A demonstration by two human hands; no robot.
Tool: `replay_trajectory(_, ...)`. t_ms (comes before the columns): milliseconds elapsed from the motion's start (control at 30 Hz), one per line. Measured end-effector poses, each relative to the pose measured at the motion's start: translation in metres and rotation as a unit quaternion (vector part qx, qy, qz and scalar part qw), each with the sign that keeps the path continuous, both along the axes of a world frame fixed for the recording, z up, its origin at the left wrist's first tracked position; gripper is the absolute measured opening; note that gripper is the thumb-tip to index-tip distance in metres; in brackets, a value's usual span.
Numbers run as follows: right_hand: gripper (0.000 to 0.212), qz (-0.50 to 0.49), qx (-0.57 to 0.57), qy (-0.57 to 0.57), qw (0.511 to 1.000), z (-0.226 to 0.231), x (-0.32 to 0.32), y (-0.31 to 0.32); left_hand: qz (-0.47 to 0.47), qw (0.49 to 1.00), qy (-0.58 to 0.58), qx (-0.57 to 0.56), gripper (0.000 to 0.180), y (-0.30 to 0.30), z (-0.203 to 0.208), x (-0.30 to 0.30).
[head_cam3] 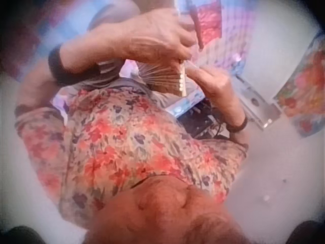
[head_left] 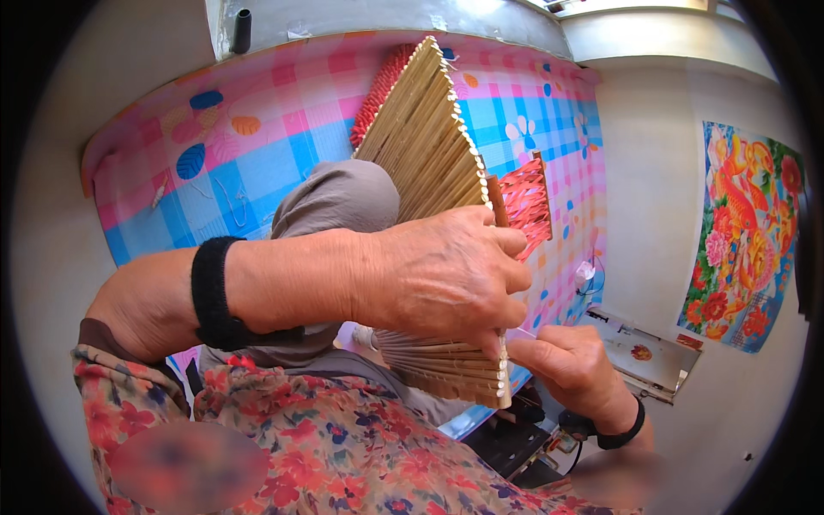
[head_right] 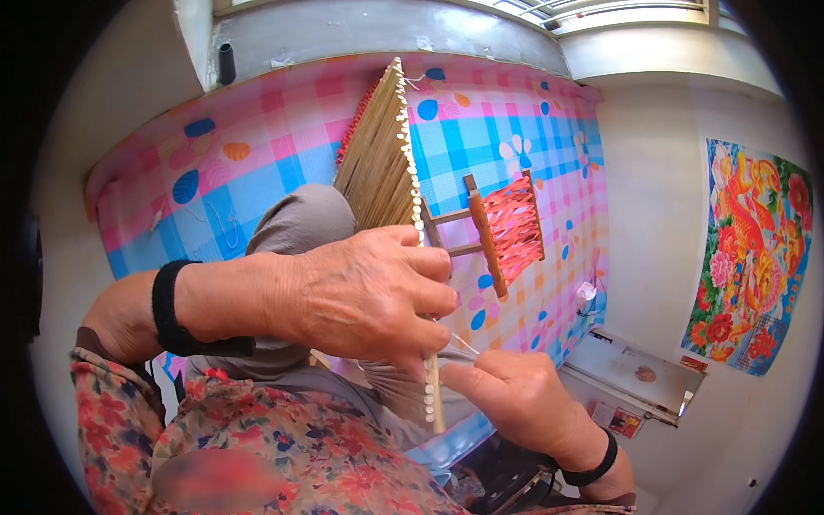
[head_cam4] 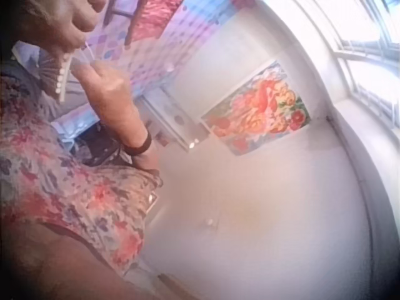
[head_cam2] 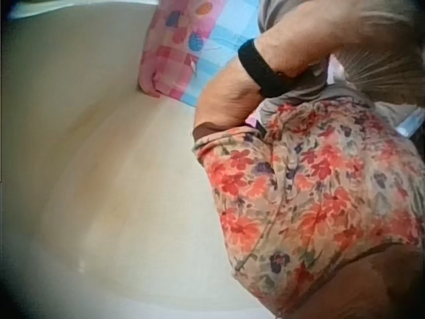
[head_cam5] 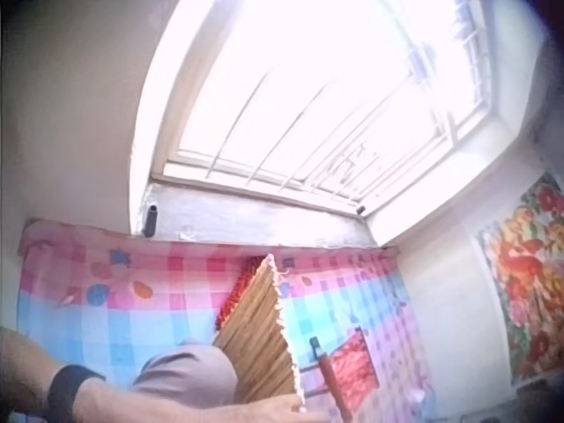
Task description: The person weaves a white string through a bundle of thin bamboo sticks held in their lap. They repeatedly pass the string through the sticks and pull it tight to secure the bundle.
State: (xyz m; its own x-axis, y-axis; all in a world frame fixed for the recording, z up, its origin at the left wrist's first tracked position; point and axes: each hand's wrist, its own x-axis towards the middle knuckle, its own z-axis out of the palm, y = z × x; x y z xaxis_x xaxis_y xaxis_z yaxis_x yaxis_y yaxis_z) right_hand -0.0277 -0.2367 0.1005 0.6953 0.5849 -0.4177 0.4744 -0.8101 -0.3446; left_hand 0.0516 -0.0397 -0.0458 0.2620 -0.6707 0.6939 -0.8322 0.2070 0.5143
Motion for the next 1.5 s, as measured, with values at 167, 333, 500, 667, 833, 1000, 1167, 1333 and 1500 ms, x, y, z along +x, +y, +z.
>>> replay_trajectory(167,0.027,-0.025,0.029,-0.006,0.999,-0.008,-0.001,-0.001,0.006,1.000,0.018,0.018,0.031,0.000,0.002,0.005)
replay_trajectory(333,0.025,-0.046,0.018,-0.020,0.999,-0.007,-0.002,-0.001,0.005,1.000,0.024,0.011,0.034,-0.001,0.006,0.008)
replay_trajectory(500,0.025,-0.065,0.015,-0.040,0.997,-0.006,-0.003,-0.004,-0.025,0.999,0.019,0.021,0.025,-0.005,0.000,0.015)
replay_trajectory(667,0.021,-0.087,0.058,-0.066,0.992,-0.005,-0.007,-0.002,-0.008,0.999,0.008,0.040,0.027,0.002,0.005,0.012)
replay_trajectory(833,0.026,-0.073,0.139,-0.079,0.984,-0.018,-0.016,0.004,0.052,0.996,-0.039,0.063,0.018,0.032,0.010,-0.003)
replay_trajectory(1000,0.027,-0.103,0.218,-0.074,0.968,-0.028,-0.037,0.014,0.084,0.986,-0.081,0.119,0.025,0.052,0.023,-0.015)
replay_trajectory(1167,0.017,-0.099,0.243,-0.107,0.959,-0.033,-0.041,0.024,0.060,0.983,-0.063,0.162,0.024,0.056,0.027,-0.014)
replay_trajectory(1333,0.014,-0.093,0.236,-0.127,0.959,-0.035,-0.039,0.030,-0.015,0.977,-0.024,0.210,0.036,0.062,0.033,-0.010)
replay_trajectory(1500,0.015,-0.086,0.270,-0.137,0.949,-0.048,-0.041,0.037,-0.036,0.975,-0.023,0.216,0.049,0.070,0.035,-0.007)
